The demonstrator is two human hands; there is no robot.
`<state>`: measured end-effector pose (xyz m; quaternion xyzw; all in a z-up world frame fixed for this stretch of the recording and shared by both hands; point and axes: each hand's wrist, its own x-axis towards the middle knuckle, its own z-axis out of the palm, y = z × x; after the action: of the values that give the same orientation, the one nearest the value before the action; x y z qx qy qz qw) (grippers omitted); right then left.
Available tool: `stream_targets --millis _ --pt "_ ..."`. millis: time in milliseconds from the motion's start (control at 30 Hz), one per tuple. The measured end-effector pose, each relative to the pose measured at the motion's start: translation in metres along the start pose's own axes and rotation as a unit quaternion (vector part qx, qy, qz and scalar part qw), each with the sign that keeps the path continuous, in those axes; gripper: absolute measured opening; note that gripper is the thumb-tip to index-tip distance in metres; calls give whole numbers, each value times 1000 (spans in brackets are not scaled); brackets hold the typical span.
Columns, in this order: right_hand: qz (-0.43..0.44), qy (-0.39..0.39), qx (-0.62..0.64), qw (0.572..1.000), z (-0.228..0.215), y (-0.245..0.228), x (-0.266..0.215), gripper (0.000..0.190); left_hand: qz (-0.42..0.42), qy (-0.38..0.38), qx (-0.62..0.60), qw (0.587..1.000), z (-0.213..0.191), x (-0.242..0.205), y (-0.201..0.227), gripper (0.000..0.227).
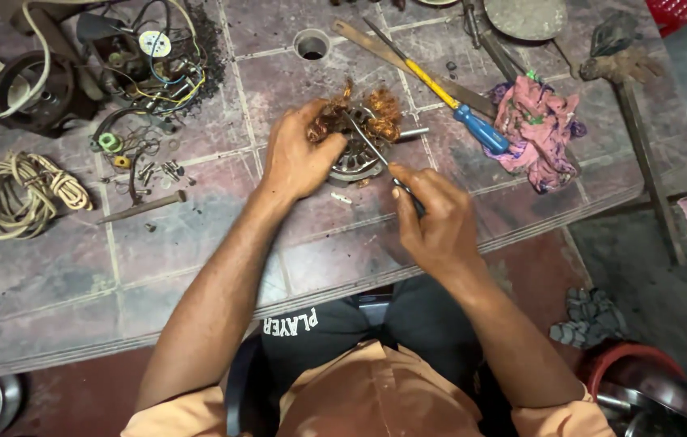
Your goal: The recorder uses various screwdrivers and hand techniques to disassemble and inspect the copper windings and housing of a small electric motor.
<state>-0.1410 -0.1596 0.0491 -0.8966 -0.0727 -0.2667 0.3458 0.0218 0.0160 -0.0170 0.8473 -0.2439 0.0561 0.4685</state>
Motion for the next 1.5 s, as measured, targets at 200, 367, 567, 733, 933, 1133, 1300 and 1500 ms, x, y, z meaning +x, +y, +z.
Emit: stream_targets --millis 200,367,567,733,933,1133,1300,1500 --pt "-14 -47 -92 995 -11 -25 21 24 4 3 36 999 -1 1 7 59" --pt "-15 -38 -141 989 18 -27 33 31 -36 -10 15 999 -10 -4 45 48" --pt "15 95 70 993 20 19 -12 32 5 -68 -71 995 -13 9 5 53" --pt "103 56 155 981 -28 32 -14 29 -52 -218 -198 954 -45 17 16 61" --pt "-5 -31 37 999 -37 32 -1 10 -96 -173 -115 974 -48 8 8 35" --pt "-8 -22 34 999 -34 21 -11 18 -86 -206 -228 948 -42 9 11 38" --pt "8 -29 -2 1000 -26 7 -17 23 -82 -173 -163 968 -30 4 27 43" --pt "-1 23 29 999 2 17 -25 21 -37 -201 -146 968 -36 9 22 44"
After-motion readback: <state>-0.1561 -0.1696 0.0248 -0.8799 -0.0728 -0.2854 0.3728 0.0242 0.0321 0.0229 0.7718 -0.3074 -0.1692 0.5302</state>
